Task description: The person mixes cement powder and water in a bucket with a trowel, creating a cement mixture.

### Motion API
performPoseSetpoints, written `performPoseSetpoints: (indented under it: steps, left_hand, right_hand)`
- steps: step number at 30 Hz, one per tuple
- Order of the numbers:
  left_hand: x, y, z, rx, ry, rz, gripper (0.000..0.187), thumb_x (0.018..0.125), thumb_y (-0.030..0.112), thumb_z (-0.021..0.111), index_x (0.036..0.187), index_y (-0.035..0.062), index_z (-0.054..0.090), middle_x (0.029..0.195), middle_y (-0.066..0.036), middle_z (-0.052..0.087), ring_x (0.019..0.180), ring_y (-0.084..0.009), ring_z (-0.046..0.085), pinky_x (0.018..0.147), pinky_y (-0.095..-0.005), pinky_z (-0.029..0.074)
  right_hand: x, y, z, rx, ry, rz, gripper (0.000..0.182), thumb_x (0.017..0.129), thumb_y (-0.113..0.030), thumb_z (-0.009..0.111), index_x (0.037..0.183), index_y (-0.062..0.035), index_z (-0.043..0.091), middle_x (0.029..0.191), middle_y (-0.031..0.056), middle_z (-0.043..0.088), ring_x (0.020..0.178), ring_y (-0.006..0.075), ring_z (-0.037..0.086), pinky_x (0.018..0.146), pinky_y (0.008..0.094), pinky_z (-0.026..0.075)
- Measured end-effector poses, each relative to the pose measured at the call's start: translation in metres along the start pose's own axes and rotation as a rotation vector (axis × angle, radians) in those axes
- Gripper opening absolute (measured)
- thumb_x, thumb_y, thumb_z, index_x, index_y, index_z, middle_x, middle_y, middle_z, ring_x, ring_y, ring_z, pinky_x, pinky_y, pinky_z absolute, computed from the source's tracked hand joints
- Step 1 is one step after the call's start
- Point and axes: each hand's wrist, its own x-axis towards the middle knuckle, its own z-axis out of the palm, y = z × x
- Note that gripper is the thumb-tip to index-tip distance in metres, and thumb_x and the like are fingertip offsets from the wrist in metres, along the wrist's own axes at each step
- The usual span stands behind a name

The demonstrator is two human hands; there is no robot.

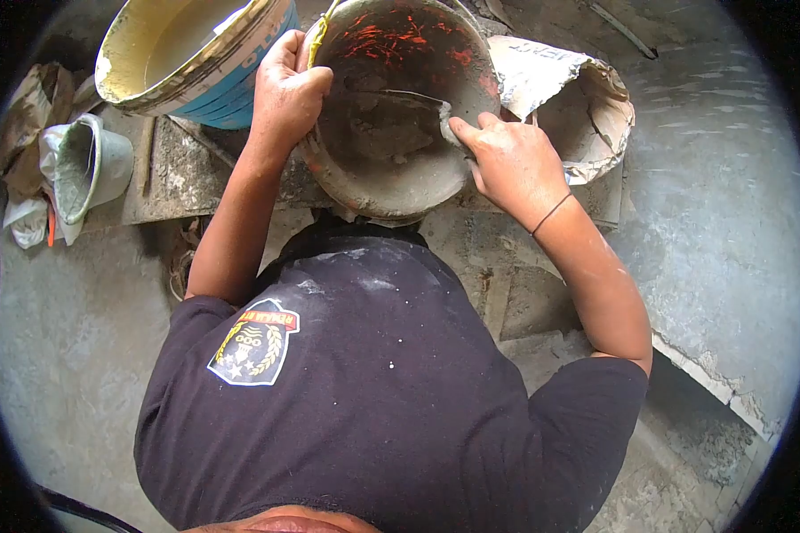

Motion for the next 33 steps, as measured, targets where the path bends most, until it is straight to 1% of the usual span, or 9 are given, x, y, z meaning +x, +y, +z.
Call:
performPoseSetpoints:
  steps: [8,11,15,18,23,26,27,30,33]
  left_hand:
    - [0.004,-0.007,-0.001,-0.025,-0.009,-0.019,0.019,0.067,0.003,0.055,0.086,-0.0028,0.054,0.070,-0.004,0.051,0.067,-0.0130,0.046,0.064,-0.0285,0.044]
    - [0.002,-0.005,-0.001,-0.052,-0.014,-0.019,0.019,0.067,0.003,0.055,0.085,-0.0028,0.054,0.070,-0.003,0.050,0.067,-0.0125,0.046,0.063,-0.0282,0.043]
    - [0.004,-0.016,0.000,-0.138,0.001,0.040,0.017,0.068,0.003,0.055,0.084,-0.0017,0.054,0.072,-0.001,0.048,0.067,-0.0110,0.044,0.062,-0.0269,0.041]
    - [0.006,-0.016,-0.006,-0.187,-0.031,0.009,0.021,0.069,0.001,0.053,0.090,-0.0012,0.056,0.078,0.000,0.052,0.069,-0.0090,0.045,0.061,-0.0247,0.040]
    - [0.008,-0.013,-0.014,-0.235,-0.044,-0.069,0.028,0.070,-0.002,0.053,0.097,0.0009,0.055,0.080,0.001,0.054,0.066,-0.0069,0.050,0.058,-0.0212,0.040]
    - [0.008,-0.014,-0.016,-0.200,-0.021,-0.065,0.027,0.069,-0.003,0.051,0.095,0.0014,0.055,0.080,0.001,0.053,0.067,-0.0068,0.047,0.059,-0.0207,0.038]
    - [0.007,-0.014,-0.015,-0.172,-0.010,-0.061,0.026,0.069,-0.003,0.051,0.094,0.0016,0.055,0.080,0.001,0.052,0.068,-0.0068,0.045,0.060,-0.0203,0.038]
    - [0.006,-0.008,-0.013,-0.157,-0.021,-0.073,0.023,0.069,-0.004,0.050,0.091,0.0017,0.054,0.080,0.002,0.051,0.068,-0.0067,0.043,0.061,-0.0198,0.036]
    - [0.003,-0.001,-0.007,-0.163,-0.021,-0.070,0.021,0.070,-0.005,0.050,0.089,0.0017,0.053,0.079,0.001,0.050,0.067,-0.0065,0.042,0.060,-0.0203,0.035]
  right_hand:
    - [-0.010,-0.010,-0.026,0.114,-0.158,-0.106,0.036,0.077,-0.016,0.069,0.112,-0.0121,0.065,0.087,0.0115,0.065,0.079,0.0301,0.068,0.070,0.0397,0.055]
    - [-0.008,-0.015,-0.025,0.041,-0.228,-0.034,0.032,0.076,-0.016,0.069,0.108,-0.0116,0.066,0.085,0.0118,0.066,0.080,0.0302,0.068,0.071,0.0397,0.056]
    - [-0.018,-0.005,-0.023,-0.017,-0.110,0.058,0.033,0.076,-0.016,0.069,0.109,-0.0115,0.067,0.084,0.0123,0.067,0.082,0.0304,0.067,0.074,0.0406,0.055]
    - [-0.040,0.018,-0.045,0.277,-0.014,0.111,0.044,0.075,-0.015,0.072,0.119,-0.0112,0.066,0.096,0.0136,0.069,0.085,0.0345,0.065,0.075,0.0407,0.052]
    - [-0.100,0.045,-0.086,0.374,0.000,0.274,0.044,0.077,-0.015,0.073,0.119,-0.0051,0.065,0.107,0.0186,0.068,0.090,0.0349,0.066,0.082,0.0358,0.052]
    - [-0.141,0.060,-0.091,0.542,0.104,0.473,0.045,0.079,-0.011,0.071,0.122,0.0017,0.061,0.094,0.0188,0.070,0.079,0.0240,0.066,0.078,0.0314,0.050]
    - [-0.150,0.067,-0.092,0.542,0.111,0.487,0.045,0.079,-0.011,0.071,0.122,0.0017,0.061,0.094,0.0188,0.070,0.079,0.0240,0.066,0.078,0.0314,0.050]
    - [-0.160,0.079,-0.098,0.615,0.021,0.786,0.043,0.083,-0.016,0.070,0.121,0.0033,0.061,0.099,0.0219,0.070,0.087,0.0307,0.069,0.082,0.0344,0.050]
    - [-0.156,0.099,-0.071,0.501,0.077,0.812,0.037,0.086,-0.020,0.065,0.114,0.0040,0.063,0.098,0.0226,0.069,0.088,0.0347,0.068,0.081,0.0382,0.051]
